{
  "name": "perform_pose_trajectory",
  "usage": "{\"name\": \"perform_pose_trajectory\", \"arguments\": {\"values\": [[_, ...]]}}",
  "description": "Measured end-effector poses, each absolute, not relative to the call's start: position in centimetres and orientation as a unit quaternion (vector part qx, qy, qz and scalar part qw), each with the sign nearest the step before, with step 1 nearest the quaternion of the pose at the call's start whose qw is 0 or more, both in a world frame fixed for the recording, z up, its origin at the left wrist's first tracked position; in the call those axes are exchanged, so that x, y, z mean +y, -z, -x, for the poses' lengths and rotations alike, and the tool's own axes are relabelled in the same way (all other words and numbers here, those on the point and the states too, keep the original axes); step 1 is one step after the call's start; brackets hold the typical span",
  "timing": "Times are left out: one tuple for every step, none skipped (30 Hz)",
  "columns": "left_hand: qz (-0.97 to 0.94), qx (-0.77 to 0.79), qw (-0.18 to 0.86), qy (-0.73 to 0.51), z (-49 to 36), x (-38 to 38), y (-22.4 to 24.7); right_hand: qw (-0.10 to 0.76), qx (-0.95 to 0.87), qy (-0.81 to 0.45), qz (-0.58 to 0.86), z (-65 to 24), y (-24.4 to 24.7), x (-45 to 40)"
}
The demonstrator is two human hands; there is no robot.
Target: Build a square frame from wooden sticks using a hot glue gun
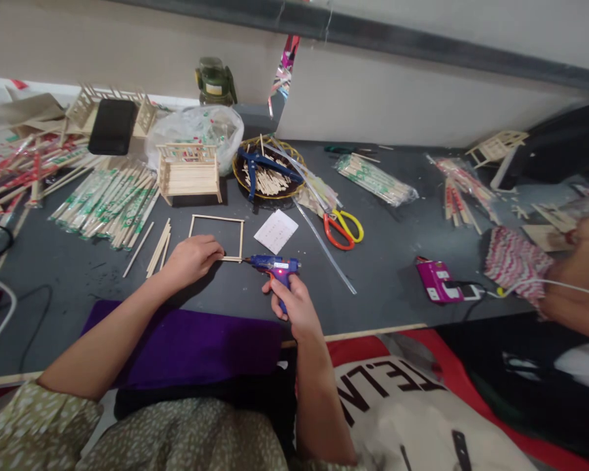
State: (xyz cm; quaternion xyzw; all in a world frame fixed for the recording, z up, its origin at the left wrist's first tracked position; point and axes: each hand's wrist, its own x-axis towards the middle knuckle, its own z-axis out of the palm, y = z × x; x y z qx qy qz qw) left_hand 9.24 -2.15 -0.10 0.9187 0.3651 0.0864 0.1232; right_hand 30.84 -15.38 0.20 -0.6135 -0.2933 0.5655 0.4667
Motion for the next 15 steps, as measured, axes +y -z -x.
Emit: {"name": "perform_pose_trajectory", "arguments": {"values": [[-0.919,0.367,0.119,-0.084,-9.29,-2.18,0.02,0.467,-0.292,-0.566,0.613,-30.85,-0.17,-15.37],[-0.919,0.368,0.115,-0.081,-9.32,-2.21,-0.04,0.469,-0.290,-0.567,0.612,-30.86,-0.13,-15.36],[-0.919,0.369,0.111,-0.078,-9.35,-2.23,-0.07,0.470,-0.289,-0.568,0.611,-30.87,-0.08,-15.34],[-0.920,0.369,0.107,-0.076,-9.37,-2.24,-0.08,0.470,-0.288,-0.569,0.610,-30.88,-0.03,-15.31],[-0.921,0.368,0.103,-0.076,-9.39,-2.25,-0.07,0.471,-0.288,-0.568,0.610,-30.90,0.02,-15.29],[-0.922,0.367,0.101,-0.076,-9.39,-2.24,-0.03,0.472,-0.288,-0.568,0.610,-30.91,0.07,-15.27],[-0.922,0.366,0.098,-0.077,-9.38,-2.23,0.02,0.473,-0.288,-0.567,0.610,-30.92,0.11,-15.26],[-0.923,0.365,0.096,-0.080,-9.37,-2.21,0.09,0.475,-0.287,-0.565,0.611,-30.92,0.14,-15.25],[-0.923,0.363,0.095,-0.082,-9.35,-2.19,0.16,0.477,-0.288,-0.563,0.611,-30.91,0.15,-15.25],[-0.924,0.362,0.094,-0.084,-9.33,-2.17,0.22,0.477,-0.288,-0.563,0.610,-30.90,0.14,-15.26],[-0.924,0.360,0.094,-0.085,-9.31,-2.15,0.28,0.478,-0.290,-0.562,0.610,-30.89,0.13,-15.27],[-0.924,0.359,0.095,-0.086,-9.30,-2.13,0.32,0.478,-0.290,-0.562,0.609,-30.87,0.11,-15.29],[-0.924,0.360,0.096,-0.085,-9.29,-2.12,0.35,0.478,-0.291,-0.562,0.609,-30.86,0.09,-15.31],[-0.924,0.360,0.097,-0.084,-9.28,-2.11,0.35,0.477,-0.291,-0.562,0.610,-30.85,0.09,-15.32],[-0.924,0.361,0.099,-0.082,-9.28,-2.10,0.34,0.475,-0.291,-0.563,0.611,-30.84,0.09,-15.34]]}}
